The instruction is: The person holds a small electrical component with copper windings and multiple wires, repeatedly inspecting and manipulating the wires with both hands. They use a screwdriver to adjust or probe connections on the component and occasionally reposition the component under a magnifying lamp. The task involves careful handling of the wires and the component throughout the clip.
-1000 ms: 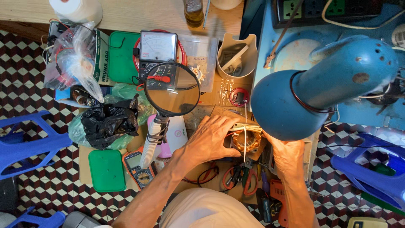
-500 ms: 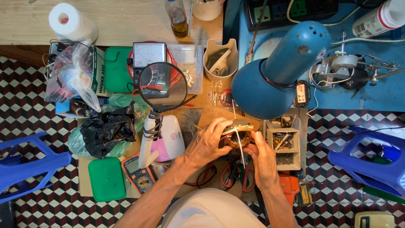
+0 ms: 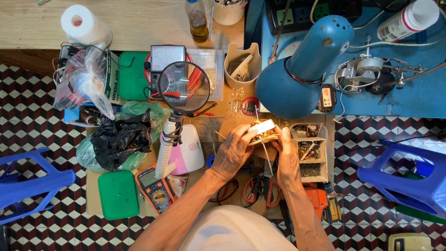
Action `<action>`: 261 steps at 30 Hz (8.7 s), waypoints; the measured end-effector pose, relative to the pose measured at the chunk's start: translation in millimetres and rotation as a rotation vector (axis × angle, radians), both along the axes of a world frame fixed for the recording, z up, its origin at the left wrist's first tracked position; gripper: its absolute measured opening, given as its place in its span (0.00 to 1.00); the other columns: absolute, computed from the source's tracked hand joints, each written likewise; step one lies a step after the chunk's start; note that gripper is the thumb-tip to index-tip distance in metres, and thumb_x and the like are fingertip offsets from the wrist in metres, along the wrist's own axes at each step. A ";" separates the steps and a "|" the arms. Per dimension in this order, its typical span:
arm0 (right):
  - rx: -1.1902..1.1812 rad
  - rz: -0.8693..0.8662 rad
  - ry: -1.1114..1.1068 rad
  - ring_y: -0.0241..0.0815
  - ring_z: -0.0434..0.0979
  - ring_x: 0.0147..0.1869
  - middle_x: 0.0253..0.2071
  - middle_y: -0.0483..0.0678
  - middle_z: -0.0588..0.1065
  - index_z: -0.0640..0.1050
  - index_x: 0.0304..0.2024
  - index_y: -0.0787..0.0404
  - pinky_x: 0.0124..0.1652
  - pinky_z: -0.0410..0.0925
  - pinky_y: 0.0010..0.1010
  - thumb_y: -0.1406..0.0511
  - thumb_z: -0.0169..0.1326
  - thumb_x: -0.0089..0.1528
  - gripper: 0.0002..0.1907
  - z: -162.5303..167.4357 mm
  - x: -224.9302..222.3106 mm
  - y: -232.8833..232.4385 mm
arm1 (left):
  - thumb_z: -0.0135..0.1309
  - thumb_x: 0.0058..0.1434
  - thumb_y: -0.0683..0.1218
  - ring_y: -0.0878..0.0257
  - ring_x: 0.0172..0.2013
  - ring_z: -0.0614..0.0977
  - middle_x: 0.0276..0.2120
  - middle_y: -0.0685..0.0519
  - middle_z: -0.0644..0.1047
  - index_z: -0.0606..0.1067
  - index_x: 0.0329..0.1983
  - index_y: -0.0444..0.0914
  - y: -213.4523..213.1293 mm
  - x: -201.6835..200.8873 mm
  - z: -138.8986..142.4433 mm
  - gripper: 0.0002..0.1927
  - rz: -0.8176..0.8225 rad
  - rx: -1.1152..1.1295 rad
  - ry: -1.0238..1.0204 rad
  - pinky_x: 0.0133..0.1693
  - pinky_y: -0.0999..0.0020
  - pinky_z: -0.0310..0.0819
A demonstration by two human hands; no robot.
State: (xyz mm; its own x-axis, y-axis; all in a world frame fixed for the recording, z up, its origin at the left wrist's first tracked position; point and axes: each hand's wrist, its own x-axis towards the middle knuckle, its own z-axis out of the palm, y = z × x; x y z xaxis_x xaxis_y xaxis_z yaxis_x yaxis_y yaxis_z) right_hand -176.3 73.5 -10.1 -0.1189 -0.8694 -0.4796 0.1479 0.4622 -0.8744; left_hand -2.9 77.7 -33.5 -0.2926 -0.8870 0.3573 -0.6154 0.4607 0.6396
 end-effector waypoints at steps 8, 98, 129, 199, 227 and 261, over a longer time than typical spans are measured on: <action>-0.071 0.026 -0.118 0.46 0.71 0.66 0.63 0.58 0.72 0.69 0.66 0.70 0.67 0.61 0.37 0.47 0.30 0.72 0.37 -13.0 -8.4 6.2 | 0.66 0.50 0.37 0.44 0.63 0.72 0.62 0.43 0.67 0.65 0.65 0.40 13.4 -3.5 14.5 0.39 -0.015 0.072 0.026 0.63 0.56 0.71; -0.326 0.007 0.661 0.34 0.79 0.51 0.49 0.46 0.77 0.77 0.51 0.63 0.52 0.73 0.24 0.70 0.57 0.69 0.09 19.7 -8.8 9.1 | 0.62 0.60 0.46 0.56 0.39 0.82 0.33 0.51 0.80 0.82 0.36 0.39 3.1 -3.8 31.7 0.06 0.264 0.536 0.446 0.43 0.61 0.75; -0.088 0.092 0.307 0.36 0.79 0.51 0.47 0.48 0.79 0.79 0.48 0.67 0.54 0.72 0.28 0.69 0.54 0.69 0.08 17.6 -27.2 -21.2 | 0.63 0.61 0.47 0.57 0.37 0.82 0.32 0.53 0.82 0.80 0.34 0.39 -6.1 -2.5 24.1 0.07 0.245 0.614 0.475 0.43 0.62 0.74; 0.101 0.161 0.129 0.31 0.80 0.39 0.37 0.45 0.81 0.82 0.44 0.66 0.42 0.74 0.22 0.68 0.56 0.65 0.09 12.0 -69.5 -11.2 | 0.68 0.55 0.38 0.52 0.57 0.76 0.56 0.51 0.75 0.80 0.47 0.45 -3.5 -54.9 19.8 0.17 0.105 0.130 0.154 0.59 0.60 0.75; 0.101 0.123 0.104 0.34 0.81 0.42 0.41 0.49 0.82 0.80 0.48 0.67 0.43 0.74 0.25 0.65 0.52 0.67 0.13 22.5 -68.1 -6.2 | 0.68 0.54 0.37 0.51 0.58 0.76 0.57 0.51 0.74 0.80 0.47 0.44 0.2 -56.0 19.6 0.18 0.083 0.122 0.163 0.60 0.60 0.75; 0.089 0.089 0.124 0.37 0.83 0.42 0.40 0.51 0.81 0.78 0.47 0.69 0.45 0.76 0.27 0.69 0.54 0.65 0.10 19.3 -53.2 -4.7 | 0.67 0.56 0.38 0.51 0.60 0.75 0.58 0.51 0.73 0.79 0.48 0.45 1.5 -44.4 19.6 0.18 0.060 0.111 0.190 0.62 0.60 0.73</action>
State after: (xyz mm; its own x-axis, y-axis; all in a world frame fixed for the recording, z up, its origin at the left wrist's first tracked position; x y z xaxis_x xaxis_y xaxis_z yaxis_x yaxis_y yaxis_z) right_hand -229.5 68.8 9.2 -0.1059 -0.8337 -0.5419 -0.0036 0.5453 -0.8382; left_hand -47.3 79.2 -13.9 -0.1752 -0.9378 0.2997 -0.5032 0.3469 0.7915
